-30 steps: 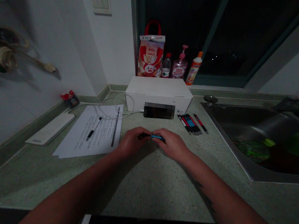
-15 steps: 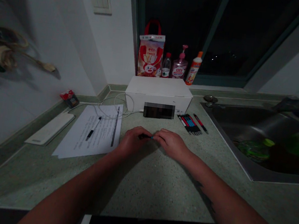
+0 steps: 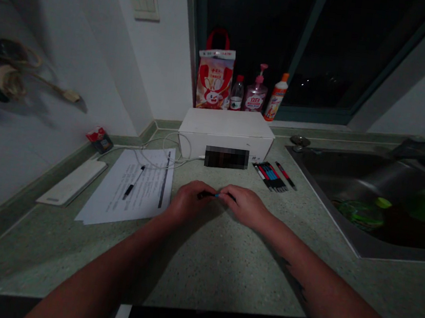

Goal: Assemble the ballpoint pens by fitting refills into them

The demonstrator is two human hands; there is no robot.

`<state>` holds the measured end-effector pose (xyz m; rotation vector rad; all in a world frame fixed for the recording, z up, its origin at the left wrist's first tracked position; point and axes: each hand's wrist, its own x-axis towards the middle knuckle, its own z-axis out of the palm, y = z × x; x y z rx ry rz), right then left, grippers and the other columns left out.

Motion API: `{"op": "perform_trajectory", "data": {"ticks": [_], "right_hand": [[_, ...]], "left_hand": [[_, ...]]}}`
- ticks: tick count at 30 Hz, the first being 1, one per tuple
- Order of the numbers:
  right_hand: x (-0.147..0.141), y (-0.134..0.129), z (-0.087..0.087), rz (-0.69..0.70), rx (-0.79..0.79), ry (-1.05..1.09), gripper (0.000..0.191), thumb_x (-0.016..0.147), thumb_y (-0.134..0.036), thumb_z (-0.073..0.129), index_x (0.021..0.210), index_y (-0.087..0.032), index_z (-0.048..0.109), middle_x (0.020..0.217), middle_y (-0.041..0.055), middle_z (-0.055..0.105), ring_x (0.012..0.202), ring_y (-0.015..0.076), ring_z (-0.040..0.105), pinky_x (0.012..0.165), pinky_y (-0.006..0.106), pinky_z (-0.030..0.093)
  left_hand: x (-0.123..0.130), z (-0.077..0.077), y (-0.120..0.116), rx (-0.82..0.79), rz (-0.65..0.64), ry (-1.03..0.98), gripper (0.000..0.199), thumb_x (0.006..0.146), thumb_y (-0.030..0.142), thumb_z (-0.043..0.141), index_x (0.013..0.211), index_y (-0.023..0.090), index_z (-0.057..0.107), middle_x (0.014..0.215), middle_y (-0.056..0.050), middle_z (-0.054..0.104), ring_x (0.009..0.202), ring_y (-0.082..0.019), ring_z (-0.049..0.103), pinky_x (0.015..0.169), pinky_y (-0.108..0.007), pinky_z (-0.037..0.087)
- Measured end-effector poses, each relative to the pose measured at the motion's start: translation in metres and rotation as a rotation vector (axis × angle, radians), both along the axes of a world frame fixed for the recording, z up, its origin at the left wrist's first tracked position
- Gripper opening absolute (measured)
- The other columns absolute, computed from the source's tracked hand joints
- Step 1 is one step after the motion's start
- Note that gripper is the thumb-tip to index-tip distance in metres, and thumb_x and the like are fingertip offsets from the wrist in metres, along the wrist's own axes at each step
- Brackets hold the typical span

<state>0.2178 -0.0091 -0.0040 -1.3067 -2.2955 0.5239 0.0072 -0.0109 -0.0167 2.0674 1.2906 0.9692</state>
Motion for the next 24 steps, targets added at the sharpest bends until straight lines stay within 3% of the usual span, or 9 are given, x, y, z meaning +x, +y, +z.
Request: {"op": "perform_trajectory", "data": {"ticks": [3, 6, 8, 14, 20, 24], "right_hand": [[-0.0013, 0.0007, 0.0012, 0.002, -0.017, -0.045, 0.026, 0.103, -0.026, 0.046, 0.093, -0.022, 0.070, 0.091, 0.0049, 0.074, 0.085, 0.0201, 0.068, 0.074, 0.031, 0.045], [-0.0019, -0.0007, 0.0023, -0.020, -0.038, 0.027, 0.017, 0.099, -0.031, 0.056, 0.109, -0.023, 0.068, 0.096, 0.0042, 0.074, 0.086, 0.0200, 0.068, 0.073, 0.030, 0.044], [-0.0013, -0.0015, 0.0019, -0.041, -0.044, 0.072, 0.025, 0.092, -0.030, 0.066, 0.116, -0.023, 0.064, 0.097, 0.0032, 0.074, 0.084, 0.0193, 0.067, 0.071, 0.029, 0.043], [0.0024, 0.0010, -0.0015, 0.014, -0.007, 0.080, 0.010, 0.093, -0.026, 0.065, 0.102, -0.023, 0.068, 0.098, 0.0043, 0.075, 0.089, 0.0200, 0.068, 0.077, 0.030, 0.045], [-0.0001, 0.0008, 0.0035, 0.047, -0.074, -0.035, 0.024, 0.102, -0.025, 0.051, 0.091, -0.023, 0.072, 0.084, 0.0017, 0.074, 0.080, 0.0182, 0.067, 0.074, 0.029, 0.042], [0.0005, -0.0003, 0.0033, 0.032, -0.063, 0.003, 0.016, 0.099, -0.028, 0.056, 0.102, -0.024, 0.071, 0.092, 0.0033, 0.075, 0.084, 0.0190, 0.067, 0.074, 0.030, 0.043]], "left_hand": [[0.0008, -0.0021, -0.0005, 0.011, -0.026, -0.009, 0.013, 0.084, 0.020, 0.069, 0.092, 0.025, 0.078, 0.087, -0.005, 0.075, 0.075, -0.018, 0.066, 0.074, -0.034, 0.055], [0.0033, -0.0032, 0.0005, 0.002, -0.004, -0.022, 0.013, 0.085, 0.020, 0.068, 0.094, 0.023, 0.077, 0.084, -0.004, 0.075, 0.073, -0.017, 0.065, 0.072, -0.033, 0.054], [0.0042, -0.0036, 0.0018, -0.004, 0.011, -0.036, 0.012, 0.084, 0.019, 0.069, 0.094, 0.022, 0.076, 0.083, -0.004, 0.075, 0.072, -0.017, 0.066, 0.071, -0.032, 0.054], [0.0008, -0.0041, 0.0033, -0.009, 0.015, -0.036, 0.013, 0.083, 0.017, 0.070, 0.090, 0.025, 0.078, 0.084, -0.004, 0.076, 0.076, -0.019, 0.068, 0.073, -0.034, 0.054], [-0.0021, -0.0035, 0.0014, 0.011, -0.002, 0.012, 0.016, 0.081, 0.019, 0.072, 0.093, 0.026, 0.080, 0.086, -0.003, 0.077, 0.076, -0.019, 0.068, 0.075, -0.034, 0.054], [0.0014, -0.0012, 0.0007, -0.008, 0.017, -0.020, 0.014, 0.083, 0.020, 0.070, 0.093, 0.023, 0.079, 0.085, -0.003, 0.077, 0.074, -0.018, 0.067, 0.073, -0.032, 0.053]]}}
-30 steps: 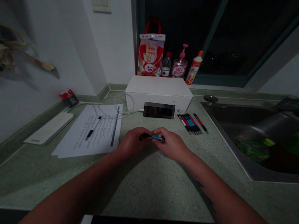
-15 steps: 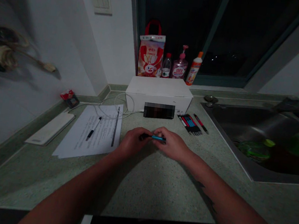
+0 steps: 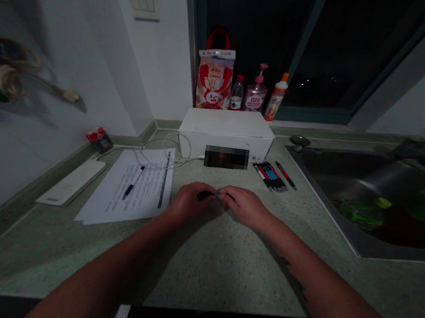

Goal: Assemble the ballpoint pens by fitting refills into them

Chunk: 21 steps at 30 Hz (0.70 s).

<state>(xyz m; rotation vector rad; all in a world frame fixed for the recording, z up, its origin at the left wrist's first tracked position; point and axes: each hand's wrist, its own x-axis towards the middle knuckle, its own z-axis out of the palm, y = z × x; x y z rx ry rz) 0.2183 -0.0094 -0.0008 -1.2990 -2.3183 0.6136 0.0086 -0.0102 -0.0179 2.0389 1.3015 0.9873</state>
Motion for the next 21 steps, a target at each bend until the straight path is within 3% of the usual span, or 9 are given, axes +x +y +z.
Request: {"op": "perform_trajectory", "data": {"ticks": [4, 6, 12, 17, 21], "right_hand": [[0.0032, 0.0003, -0.0012, -0.048, 0.058, 0.042, 0.018, 0.091, -0.030, 0.068, 0.107, -0.023, 0.070, 0.100, 0.0050, 0.075, 0.089, 0.0206, 0.068, 0.075, 0.030, 0.044], [0.0034, 0.0007, -0.0011, -0.029, 0.059, 0.021, 0.013, 0.095, -0.030, 0.062, 0.101, -0.023, 0.071, 0.096, 0.0047, 0.075, 0.088, 0.0204, 0.068, 0.075, 0.031, 0.043], [-0.0013, 0.0012, -0.0006, 0.005, 0.011, -0.076, 0.026, 0.102, -0.029, 0.050, 0.093, -0.023, 0.074, 0.087, 0.0038, 0.074, 0.082, 0.0194, 0.066, 0.070, 0.030, 0.040], [-0.0012, 0.0003, -0.0004, 0.039, -0.104, -0.012, 0.028, 0.102, -0.023, 0.046, 0.092, -0.021, 0.072, 0.077, 0.0020, 0.071, 0.070, 0.0162, 0.063, 0.067, 0.028, 0.040], [0.0012, 0.0004, -0.0020, -0.001, -0.085, 0.061, 0.015, 0.098, -0.031, 0.057, 0.102, -0.022, 0.069, 0.090, 0.0038, 0.073, 0.079, 0.0182, 0.065, 0.068, 0.028, 0.041]], "left_hand": [[0.0012, 0.0001, 0.0009, -0.050, 0.002, -0.051, 0.013, 0.083, 0.021, 0.069, 0.093, 0.023, 0.079, 0.084, -0.003, 0.078, 0.074, -0.018, 0.068, 0.071, -0.032, 0.053], [-0.0003, -0.0013, 0.0018, -0.034, -0.002, -0.047, 0.014, 0.083, 0.021, 0.070, 0.093, 0.025, 0.079, 0.085, -0.003, 0.078, 0.076, -0.019, 0.068, 0.073, -0.033, 0.054], [-0.0052, -0.0046, 0.0036, 0.054, -0.035, 0.008, 0.015, 0.081, 0.019, 0.071, 0.091, 0.026, 0.079, 0.086, -0.003, 0.076, 0.077, -0.019, 0.067, 0.076, -0.034, 0.054], [-0.0051, -0.0018, 0.0022, 0.097, -0.066, 0.022, 0.014, 0.081, 0.018, 0.071, 0.089, 0.027, 0.079, 0.082, -0.002, 0.074, 0.076, -0.018, 0.065, 0.074, -0.033, 0.053], [-0.0040, -0.0010, 0.0016, 0.111, -0.055, 0.032, 0.013, 0.081, 0.019, 0.073, 0.090, 0.026, 0.079, 0.082, -0.003, 0.074, 0.074, -0.018, 0.065, 0.071, -0.032, 0.053]]}}
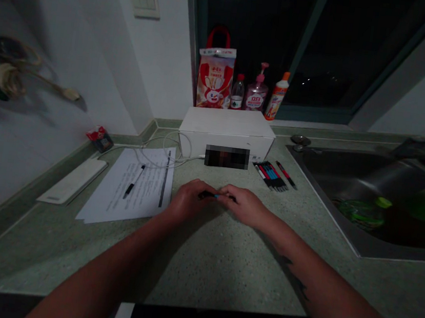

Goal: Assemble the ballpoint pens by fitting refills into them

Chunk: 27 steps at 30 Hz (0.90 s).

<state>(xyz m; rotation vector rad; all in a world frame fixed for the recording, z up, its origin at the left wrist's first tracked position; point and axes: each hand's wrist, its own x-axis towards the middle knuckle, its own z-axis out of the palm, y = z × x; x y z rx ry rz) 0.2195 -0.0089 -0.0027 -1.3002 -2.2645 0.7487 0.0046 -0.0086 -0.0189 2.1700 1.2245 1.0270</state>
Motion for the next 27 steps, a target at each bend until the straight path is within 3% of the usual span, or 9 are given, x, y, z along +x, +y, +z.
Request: {"op": "perform_trajectory", "data": {"ticks": [3, 6, 10, 13, 18, 21, 24, 27], "right_hand": [[0.0015, 0.0008, -0.0017, -0.041, 0.066, -0.003, 0.018, 0.090, -0.034, 0.069, 0.105, -0.022, 0.067, 0.094, 0.0038, 0.073, 0.083, 0.0193, 0.065, 0.070, 0.028, 0.040], [0.0012, 0.0014, -0.0017, -0.004, 0.091, -0.053, 0.012, 0.096, -0.032, 0.062, 0.098, -0.022, 0.069, 0.091, 0.0036, 0.073, 0.082, 0.0184, 0.064, 0.071, 0.028, 0.039], [-0.0009, 0.0009, 0.0013, 0.044, 0.050, -0.111, 0.026, 0.102, -0.029, 0.051, 0.089, -0.022, 0.072, 0.084, 0.0028, 0.072, 0.078, 0.0173, 0.063, 0.069, 0.028, 0.039], [-0.0013, 0.0009, 0.0029, 0.040, 0.045, -0.094, 0.026, 0.102, -0.029, 0.051, 0.092, -0.023, 0.074, 0.086, 0.0028, 0.074, 0.080, 0.0179, 0.065, 0.071, 0.029, 0.041], [0.0014, 0.0029, 0.0032, -0.003, 0.102, -0.111, 0.025, 0.102, -0.031, 0.051, 0.097, -0.023, 0.074, 0.093, 0.0051, 0.075, 0.084, 0.0201, 0.066, 0.072, 0.031, 0.042], [0.0037, 0.0042, 0.0032, -0.028, 0.135, -0.151, 0.026, 0.103, -0.034, 0.051, 0.097, -0.023, 0.074, 0.093, 0.0057, 0.075, 0.085, 0.0209, 0.066, 0.071, 0.031, 0.042], [0.0054, 0.0049, 0.0034, -0.041, 0.152, -0.151, 0.024, 0.103, -0.036, 0.052, 0.100, -0.024, 0.073, 0.096, 0.0052, 0.075, 0.087, 0.0209, 0.067, 0.072, 0.031, 0.042], [0.0062, 0.0051, 0.0045, -0.041, 0.170, -0.151, 0.025, 0.103, -0.035, 0.052, 0.101, -0.024, 0.074, 0.096, 0.0051, 0.075, 0.087, 0.0211, 0.067, 0.073, 0.031, 0.043]], "left_hand": [[0.0007, 0.0003, -0.0003, -0.004, 0.006, 0.001, 0.012, 0.081, 0.019, 0.073, 0.090, 0.025, 0.079, 0.081, -0.003, 0.073, 0.073, -0.017, 0.065, 0.070, -0.032, 0.052], [0.0002, 0.0028, -0.0009, -0.006, -0.002, 0.009, 0.012, 0.082, 0.019, 0.072, 0.090, 0.025, 0.079, 0.080, -0.003, 0.073, 0.073, -0.018, 0.065, 0.071, -0.032, 0.053], [-0.0011, 0.0081, -0.0016, -0.023, -0.007, 0.049, 0.014, 0.081, 0.019, 0.070, 0.090, 0.026, 0.079, 0.082, -0.003, 0.074, 0.076, -0.019, 0.065, 0.075, -0.034, 0.054], [-0.0001, 0.0090, -0.0015, -0.052, -0.001, 0.046, 0.014, 0.081, 0.020, 0.070, 0.090, 0.026, 0.079, 0.083, -0.004, 0.075, 0.078, -0.020, 0.066, 0.078, -0.036, 0.055], [0.0031, 0.0066, -0.0002, -0.162, 0.077, -0.132, 0.034, 0.077, 0.021, 0.076, 0.111, 0.022, 0.072, 0.095, -0.005, 0.077, 0.081, -0.018, 0.070, 0.079, -0.033, 0.057], [0.0025, 0.0075, 0.0013, -0.238, 0.102, -0.188, 0.015, 0.087, 0.028, 0.067, 0.098, 0.020, 0.072, 0.085, -0.004, 0.076, 0.077, -0.017, 0.071, 0.076, -0.032, 0.057], [0.0015, 0.0086, 0.0030, -0.245, 0.097, -0.188, 0.007, 0.086, 0.025, 0.067, 0.087, 0.020, 0.071, 0.084, -0.003, 0.076, 0.078, -0.017, 0.071, 0.076, -0.031, 0.057], [0.0017, 0.0082, 0.0038, -0.229, 0.108, -0.235, 0.014, 0.080, 0.022, 0.071, 0.094, 0.020, 0.071, 0.094, -0.004, 0.077, 0.082, -0.018, 0.072, 0.078, -0.031, 0.057]]}}
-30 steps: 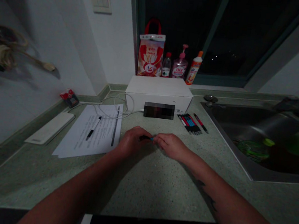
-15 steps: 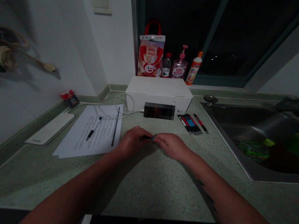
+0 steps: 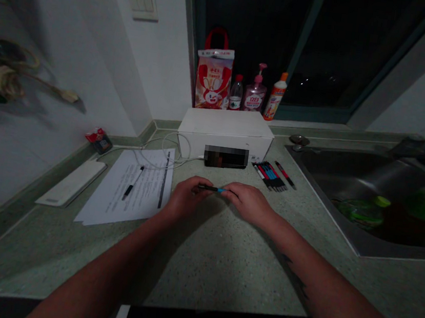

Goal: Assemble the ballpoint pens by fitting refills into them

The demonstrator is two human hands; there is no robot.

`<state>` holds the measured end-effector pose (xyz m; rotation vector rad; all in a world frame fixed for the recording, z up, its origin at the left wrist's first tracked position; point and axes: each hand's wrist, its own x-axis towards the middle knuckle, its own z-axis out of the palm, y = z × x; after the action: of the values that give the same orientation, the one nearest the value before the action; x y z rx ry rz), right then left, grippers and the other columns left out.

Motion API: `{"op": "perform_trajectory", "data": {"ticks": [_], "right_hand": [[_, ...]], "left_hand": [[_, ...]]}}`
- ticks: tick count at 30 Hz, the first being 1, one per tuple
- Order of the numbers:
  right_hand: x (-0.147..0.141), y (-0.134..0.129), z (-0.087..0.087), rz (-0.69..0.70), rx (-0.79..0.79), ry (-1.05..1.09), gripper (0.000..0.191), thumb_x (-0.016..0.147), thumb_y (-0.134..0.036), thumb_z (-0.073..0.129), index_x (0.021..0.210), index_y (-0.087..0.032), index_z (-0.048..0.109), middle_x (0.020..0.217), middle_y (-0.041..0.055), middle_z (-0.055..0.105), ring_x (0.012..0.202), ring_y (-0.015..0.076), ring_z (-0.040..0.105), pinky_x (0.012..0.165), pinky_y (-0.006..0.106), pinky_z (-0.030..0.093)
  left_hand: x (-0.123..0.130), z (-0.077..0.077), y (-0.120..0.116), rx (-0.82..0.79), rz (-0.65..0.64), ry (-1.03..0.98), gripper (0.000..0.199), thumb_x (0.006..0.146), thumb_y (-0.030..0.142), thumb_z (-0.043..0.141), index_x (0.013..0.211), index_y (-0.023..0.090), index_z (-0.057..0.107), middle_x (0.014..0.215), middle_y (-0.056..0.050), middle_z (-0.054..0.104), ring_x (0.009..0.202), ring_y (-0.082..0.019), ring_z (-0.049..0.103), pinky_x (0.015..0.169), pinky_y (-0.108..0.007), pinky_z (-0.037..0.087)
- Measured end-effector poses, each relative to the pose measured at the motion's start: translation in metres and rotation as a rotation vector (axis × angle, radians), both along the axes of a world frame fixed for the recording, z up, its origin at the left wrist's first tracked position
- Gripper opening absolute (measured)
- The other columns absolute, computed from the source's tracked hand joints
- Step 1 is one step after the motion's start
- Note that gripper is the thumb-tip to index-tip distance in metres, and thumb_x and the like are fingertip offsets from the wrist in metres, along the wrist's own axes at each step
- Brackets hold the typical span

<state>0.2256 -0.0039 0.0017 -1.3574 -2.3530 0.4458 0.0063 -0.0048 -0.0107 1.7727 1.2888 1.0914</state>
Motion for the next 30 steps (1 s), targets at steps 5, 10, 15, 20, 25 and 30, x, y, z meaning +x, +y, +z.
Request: {"op": "perform_trajectory", "data": {"ticks": [5, 10, 15, 20, 25, 30], "right_hand": [[-0.0006, -0.0017, 0.0029, -0.008, 0.031, -0.001, 0.023, 0.102, -0.036, 0.054, 0.103, -0.025, 0.075, 0.100, 0.0068, 0.075, 0.092, 0.0231, 0.067, 0.075, 0.033, 0.044], [0.0001, -0.0022, 0.0024, -0.005, 0.034, -0.022, 0.026, 0.103, -0.036, 0.051, 0.104, -0.025, 0.075, 0.100, 0.0055, 0.076, 0.090, 0.0217, 0.068, 0.074, 0.031, 0.044], [0.0022, -0.0004, 0.0042, -0.038, 0.053, -0.017, 0.025, 0.102, -0.037, 0.053, 0.106, -0.026, 0.075, 0.101, 0.0050, 0.075, 0.091, 0.0215, 0.068, 0.074, 0.031, 0.045], [0.0023, -0.0003, 0.0056, -0.036, 0.038, -0.016, 0.023, 0.102, -0.034, 0.054, 0.106, -0.026, 0.075, 0.102, 0.0059, 0.076, 0.092, 0.0232, 0.068, 0.076, 0.034, 0.047], [0.0029, 0.0003, 0.0040, -0.039, 0.053, -0.010, 0.023, 0.102, -0.035, 0.054, 0.104, -0.026, 0.075, 0.105, 0.0065, 0.076, 0.095, 0.0243, 0.068, 0.077, 0.035, 0.047], [0.0041, 0.0009, 0.0034, -0.052, 0.059, -0.008, 0.023, 0.102, -0.035, 0.054, 0.104, -0.027, 0.075, 0.105, 0.0065, 0.076, 0.095, 0.0245, 0.068, 0.078, 0.036, 0.048]], "left_hand": [[-0.0007, 0.0005, -0.0004, -0.049, -0.019, -0.021, 0.010, 0.085, 0.030, 0.067, 0.087, 0.020, 0.071, 0.081, -0.003, 0.076, 0.076, -0.018, 0.071, 0.075, -0.033, 0.057], [-0.0023, 0.0027, 0.0007, -0.007, 0.024, -0.009, 0.013, 0.075, 0.025, 0.076, 0.088, 0.021, 0.074, 0.089, -0.004, 0.078, 0.081, -0.019, 0.071, 0.080, -0.034, 0.057], [-0.0032, 0.0042, 0.0012, -0.067, 0.007, -0.036, 0.014, 0.086, 0.033, 0.065, 0.084, 0.020, 0.072, 0.077, -0.002, 0.076, 0.072, -0.017, 0.070, 0.071, -0.030, 0.057], [-0.0054, 0.0050, 0.0025, -0.023, 0.041, -0.039, 0.015, 0.076, 0.024, 0.074, 0.090, 0.021, 0.074, 0.085, -0.002, 0.078, 0.077, -0.017, 0.071, 0.075, -0.031, 0.057], [-0.0078, 0.0073, 0.0038, -0.057, 0.048, -0.038, 0.014, 0.084, 0.033, 0.067, 0.082, 0.020, 0.072, 0.075, -0.003, 0.077, 0.067, -0.016, 0.068, 0.067, -0.028, 0.056], [-0.0090, 0.0073, 0.0053, -0.039, 0.068, -0.052, 0.009, 0.076, 0.027, 0.075, 0.083, 0.022, 0.074, 0.081, -0.002, 0.078, 0.074, -0.017, 0.070, 0.071, -0.029, 0.056]]}}
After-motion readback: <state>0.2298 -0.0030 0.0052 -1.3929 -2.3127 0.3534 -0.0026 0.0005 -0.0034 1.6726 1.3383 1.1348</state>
